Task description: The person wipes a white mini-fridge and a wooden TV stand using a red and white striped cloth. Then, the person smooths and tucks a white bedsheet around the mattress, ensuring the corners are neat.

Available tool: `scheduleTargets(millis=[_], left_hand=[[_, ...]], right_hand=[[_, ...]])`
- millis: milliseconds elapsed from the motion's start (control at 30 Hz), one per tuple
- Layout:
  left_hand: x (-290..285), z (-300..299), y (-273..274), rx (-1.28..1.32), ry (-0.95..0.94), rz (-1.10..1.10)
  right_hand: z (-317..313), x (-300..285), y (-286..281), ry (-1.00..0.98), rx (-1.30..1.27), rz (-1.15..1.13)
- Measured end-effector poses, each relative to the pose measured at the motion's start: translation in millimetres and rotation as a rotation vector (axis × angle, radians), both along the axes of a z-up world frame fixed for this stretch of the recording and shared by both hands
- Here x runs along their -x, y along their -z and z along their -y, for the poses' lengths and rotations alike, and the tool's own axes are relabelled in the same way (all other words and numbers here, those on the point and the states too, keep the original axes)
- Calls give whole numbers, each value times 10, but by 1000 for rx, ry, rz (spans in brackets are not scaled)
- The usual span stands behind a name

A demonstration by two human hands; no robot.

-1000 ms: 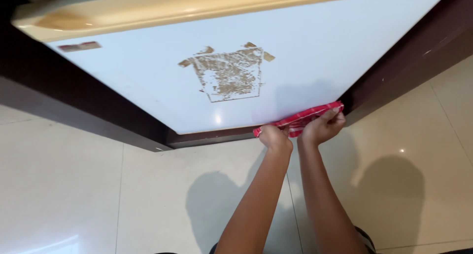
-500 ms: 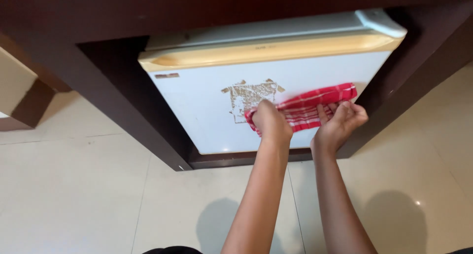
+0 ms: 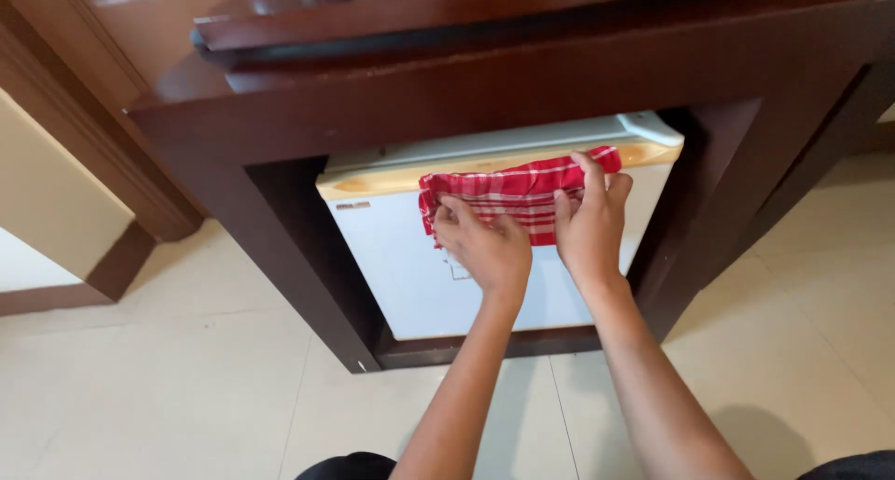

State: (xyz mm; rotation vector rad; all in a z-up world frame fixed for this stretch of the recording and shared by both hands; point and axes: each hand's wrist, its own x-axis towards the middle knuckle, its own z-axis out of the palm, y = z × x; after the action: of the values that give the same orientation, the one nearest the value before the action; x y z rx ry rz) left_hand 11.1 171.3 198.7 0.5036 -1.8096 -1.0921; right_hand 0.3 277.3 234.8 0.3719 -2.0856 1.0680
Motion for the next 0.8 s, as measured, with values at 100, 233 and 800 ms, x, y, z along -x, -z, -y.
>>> scheduleTargets(millis=[100, 233, 800], left_hand=[[-39, 95, -147, 238, -98, 97], [-94, 193, -302, 323, -116, 166], [-329, 301, -332, 952, -180, 419]], right_hand=[[-26, -22, -266, 120, -122, 29], [-82, 77, -426, 168, -272, -53], [-522, 327, -522, 247, -799, -312]])
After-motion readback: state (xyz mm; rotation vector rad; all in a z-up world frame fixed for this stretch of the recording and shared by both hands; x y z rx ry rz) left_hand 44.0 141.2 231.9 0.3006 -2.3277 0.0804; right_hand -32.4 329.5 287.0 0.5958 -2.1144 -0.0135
